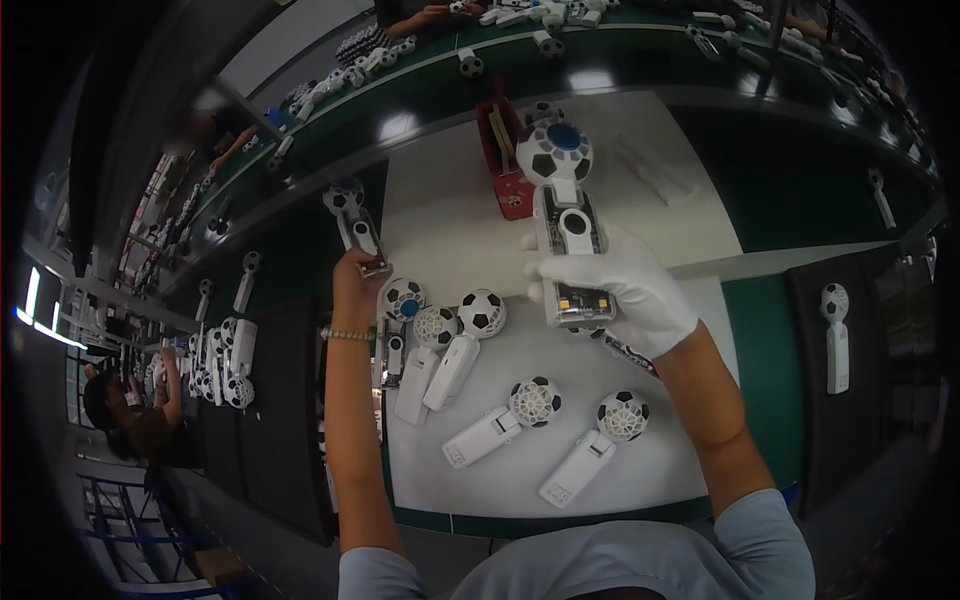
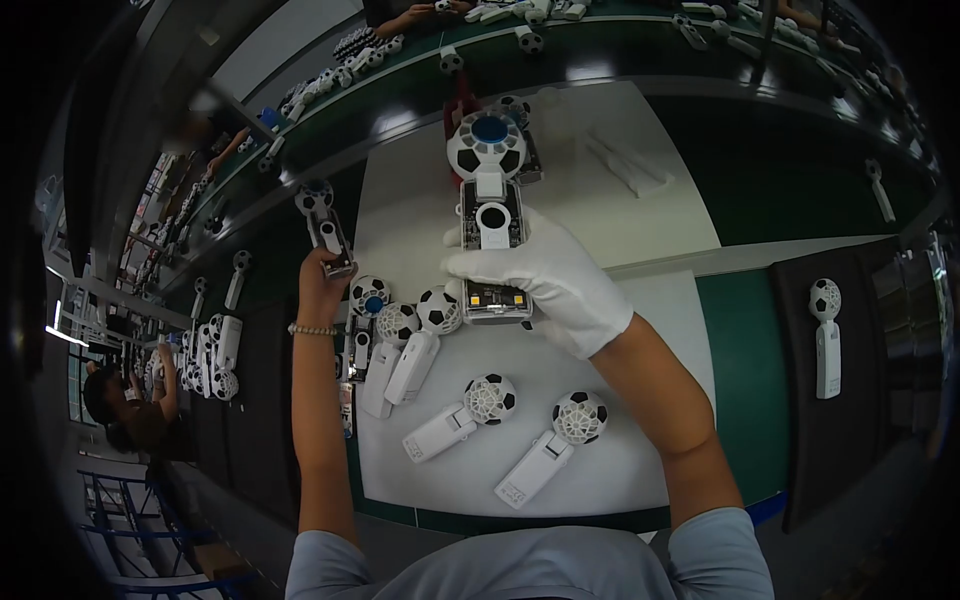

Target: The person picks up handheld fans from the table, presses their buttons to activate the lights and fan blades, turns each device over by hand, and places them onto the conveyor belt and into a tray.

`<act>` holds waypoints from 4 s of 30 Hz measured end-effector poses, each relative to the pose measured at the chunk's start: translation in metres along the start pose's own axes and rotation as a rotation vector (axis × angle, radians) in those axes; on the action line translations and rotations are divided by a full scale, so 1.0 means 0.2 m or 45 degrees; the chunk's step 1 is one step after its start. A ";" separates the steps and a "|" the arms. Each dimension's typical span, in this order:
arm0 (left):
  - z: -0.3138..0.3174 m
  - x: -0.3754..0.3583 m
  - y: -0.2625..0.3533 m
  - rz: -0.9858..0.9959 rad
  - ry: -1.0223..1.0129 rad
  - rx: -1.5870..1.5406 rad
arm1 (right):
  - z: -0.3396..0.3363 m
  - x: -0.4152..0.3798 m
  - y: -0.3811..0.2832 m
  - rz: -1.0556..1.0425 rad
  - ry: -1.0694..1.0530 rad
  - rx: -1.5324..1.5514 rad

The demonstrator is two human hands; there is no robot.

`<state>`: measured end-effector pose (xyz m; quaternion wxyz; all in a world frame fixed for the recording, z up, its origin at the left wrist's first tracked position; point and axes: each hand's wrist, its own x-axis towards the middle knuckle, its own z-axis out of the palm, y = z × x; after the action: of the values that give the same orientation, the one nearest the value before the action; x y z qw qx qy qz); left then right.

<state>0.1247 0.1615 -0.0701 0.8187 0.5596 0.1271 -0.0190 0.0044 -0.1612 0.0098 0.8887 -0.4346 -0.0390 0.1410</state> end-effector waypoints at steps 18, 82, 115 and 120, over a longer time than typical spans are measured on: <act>0.62 -0.64 -0.09 0.011 -1.041 -0.757 | 0.17 -0.03 0.19 -0.010 0.034 -0.589; 0.03 -1.25 0.45 0.129 -0.753 -0.529 | 1.53 0.75 1.03 0.578 -0.451 -1.053; 0.57 -0.71 0.16 1.232 0.184 1.805 | 0.28 0.06 0.07 0.084 0.028 -0.281; 0.17 0.01 0.13 1.092 0.423 2.485 | -0.05 0.02 -0.02 0.054 0.095 0.075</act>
<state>0.1382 0.1407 -0.0360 -0.0700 0.9642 -0.0402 0.2525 0.0117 -0.1708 0.0065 0.8987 -0.4139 0.0076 0.1447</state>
